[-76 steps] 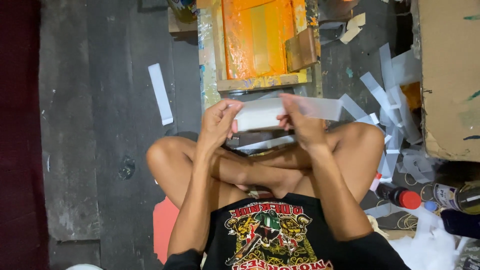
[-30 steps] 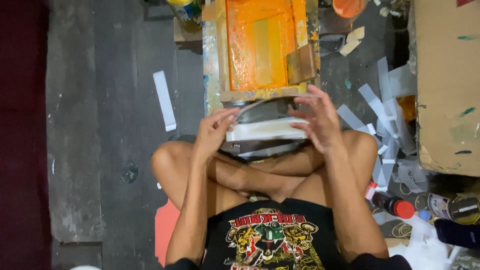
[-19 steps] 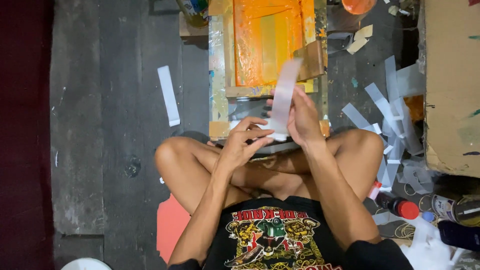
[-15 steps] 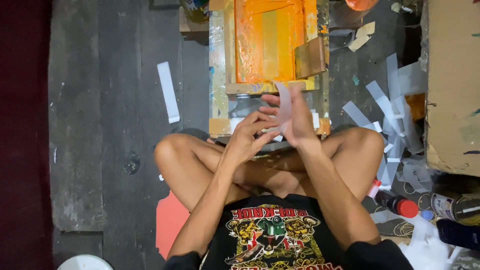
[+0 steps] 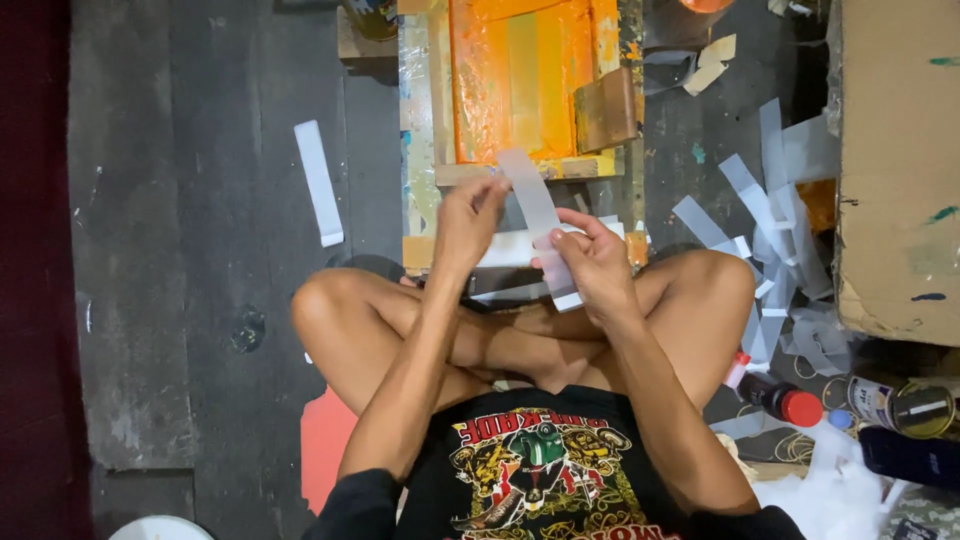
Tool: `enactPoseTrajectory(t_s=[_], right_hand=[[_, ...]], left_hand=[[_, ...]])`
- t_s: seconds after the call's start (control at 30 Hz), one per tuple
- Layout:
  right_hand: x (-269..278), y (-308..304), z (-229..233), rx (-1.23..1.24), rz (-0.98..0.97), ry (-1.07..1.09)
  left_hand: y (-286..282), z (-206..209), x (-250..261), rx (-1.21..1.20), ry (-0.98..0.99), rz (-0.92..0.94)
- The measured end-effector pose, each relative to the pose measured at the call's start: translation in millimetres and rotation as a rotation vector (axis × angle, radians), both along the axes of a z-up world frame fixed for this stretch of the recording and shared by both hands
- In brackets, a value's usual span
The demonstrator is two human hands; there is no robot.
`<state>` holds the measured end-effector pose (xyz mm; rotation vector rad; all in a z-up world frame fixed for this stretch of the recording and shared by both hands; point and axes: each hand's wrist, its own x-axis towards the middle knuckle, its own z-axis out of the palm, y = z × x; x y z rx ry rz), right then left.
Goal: The person sits cross-legged and uses a wooden squeegee to spread orange ink across a screen printing frame. They repeatedly roll the squeegee over the ink, then place white rectangular plastic strips onto the frame and press them down.
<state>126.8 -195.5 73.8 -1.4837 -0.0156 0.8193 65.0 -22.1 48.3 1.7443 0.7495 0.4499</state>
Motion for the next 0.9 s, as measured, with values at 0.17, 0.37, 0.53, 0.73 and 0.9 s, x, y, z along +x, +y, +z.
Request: enactPoseTrajectory(t_s=[0.17, 0.37, 0.53, 0.73, 0.9], right_hand=[[11, -23, 2, -0.050, 0.012, -0.020], [8, -23, 43, -0.302, 0.055, -0.082], [9, -15, 43, -0.369, 0.070, -0.113], [39, 18, 6, -0.415, 0.138, -0.261], [78, 32, -20, -0.599, 0.291, -0.753]], left_hand=[[43, -28, -18, 0.203, 0.225, 0.139], [66, -57, -18, 0.271, 0.422, 0.085], [63, -48, -24, 0.300, 0.376, 0.101], [73, -17, -19, 0.423, 0.049, 0.134], [100, -6, 11, 0.431, -0.263, 0.162]])
